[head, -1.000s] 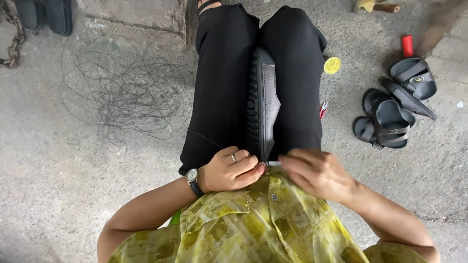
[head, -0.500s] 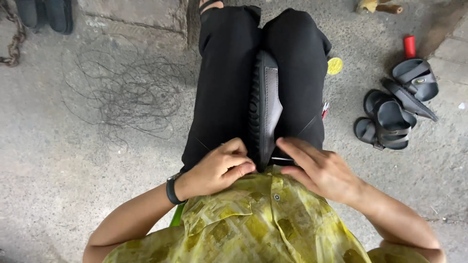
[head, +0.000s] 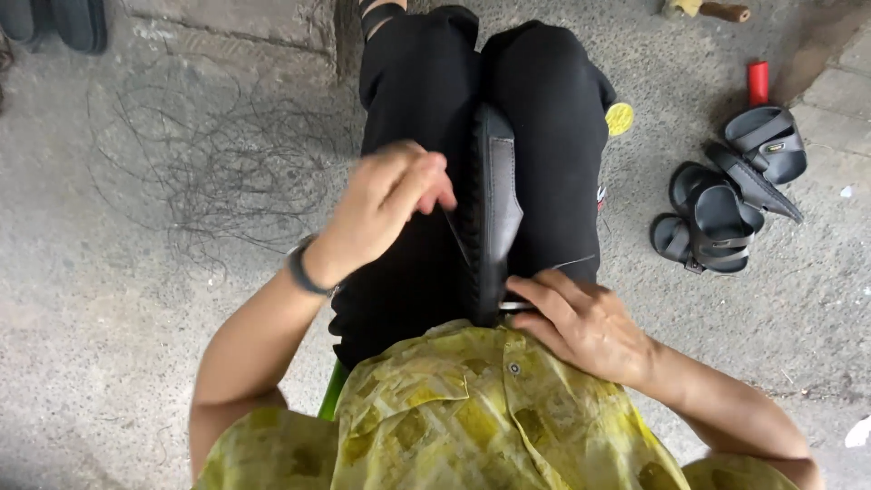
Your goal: Hand-sewing the sole of a shoe using a needle and thread to repair it.
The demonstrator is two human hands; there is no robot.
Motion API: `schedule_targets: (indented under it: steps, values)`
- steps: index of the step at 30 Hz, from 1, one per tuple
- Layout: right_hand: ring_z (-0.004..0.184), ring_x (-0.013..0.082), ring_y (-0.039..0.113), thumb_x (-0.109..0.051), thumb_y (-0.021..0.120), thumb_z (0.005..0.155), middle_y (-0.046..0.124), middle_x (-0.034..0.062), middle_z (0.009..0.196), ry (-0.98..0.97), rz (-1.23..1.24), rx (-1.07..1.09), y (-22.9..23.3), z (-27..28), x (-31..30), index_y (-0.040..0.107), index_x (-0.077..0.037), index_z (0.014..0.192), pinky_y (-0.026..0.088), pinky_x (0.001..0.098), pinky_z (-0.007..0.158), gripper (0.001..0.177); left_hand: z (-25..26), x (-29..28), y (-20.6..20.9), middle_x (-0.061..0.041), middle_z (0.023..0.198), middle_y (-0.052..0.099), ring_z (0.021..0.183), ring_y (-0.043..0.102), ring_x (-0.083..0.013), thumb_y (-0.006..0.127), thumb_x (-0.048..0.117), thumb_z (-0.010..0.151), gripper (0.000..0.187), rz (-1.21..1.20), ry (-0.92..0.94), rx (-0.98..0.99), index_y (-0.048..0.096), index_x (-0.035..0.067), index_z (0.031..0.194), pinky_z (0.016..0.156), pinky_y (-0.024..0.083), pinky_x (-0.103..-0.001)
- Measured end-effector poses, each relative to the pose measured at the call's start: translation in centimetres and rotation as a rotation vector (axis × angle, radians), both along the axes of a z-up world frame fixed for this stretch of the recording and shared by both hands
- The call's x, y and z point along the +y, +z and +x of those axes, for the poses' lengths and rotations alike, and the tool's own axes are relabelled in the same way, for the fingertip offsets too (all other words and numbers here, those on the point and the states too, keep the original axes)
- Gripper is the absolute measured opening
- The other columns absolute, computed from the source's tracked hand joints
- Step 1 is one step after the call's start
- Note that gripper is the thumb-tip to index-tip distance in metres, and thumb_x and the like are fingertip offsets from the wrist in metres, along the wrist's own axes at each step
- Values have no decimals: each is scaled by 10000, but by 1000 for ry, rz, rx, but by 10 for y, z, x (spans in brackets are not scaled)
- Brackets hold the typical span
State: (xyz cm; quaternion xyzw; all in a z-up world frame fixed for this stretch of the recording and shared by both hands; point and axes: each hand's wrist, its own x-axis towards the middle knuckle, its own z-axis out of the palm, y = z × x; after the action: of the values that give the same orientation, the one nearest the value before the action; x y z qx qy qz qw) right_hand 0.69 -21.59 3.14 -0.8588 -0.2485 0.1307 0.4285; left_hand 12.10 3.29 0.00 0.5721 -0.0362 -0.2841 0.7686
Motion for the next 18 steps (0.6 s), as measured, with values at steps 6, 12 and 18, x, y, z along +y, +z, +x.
schedule_targets:
  steps: [6, 12, 18]
  values:
    - [667, 183, 652, -35, 466, 888, 578, 55, 971, 63, -273, -205, 12, 0, -3, 632, -171, 1231, 556, 299, 530, 405, -53, 6, 24, -202, 1005, 542, 1049, 538, -436, 740, 65, 819, 237, 723, 14, -1016, 583, -23, 973, 878, 466, -459]
    - [677, 199, 638, -76, 465, 901, 593, 46, 942, 98, -369, -288, 16, 1, -4, 629, -208, 1254, 553, 297, 496, 411, -94, -15, 6, -154, 1036, 572, 878, 650, -301, 782, 265, 774, 473, 519, -80, -780, 562, -27, 1074, 762, 547, -368]
    - [541, 134, 608, -72, 484, 869, 616, 20, 768, 165, -527, -287, 27, 3, -1, 635, -207, 1243, 505, 207, 408, 425, -89, -20, 4, -156, 1011, 579, 896, 663, -300, 802, 242, 751, 471, 465, -46, -757, 573, -45, 1045, 741, 568, -355]
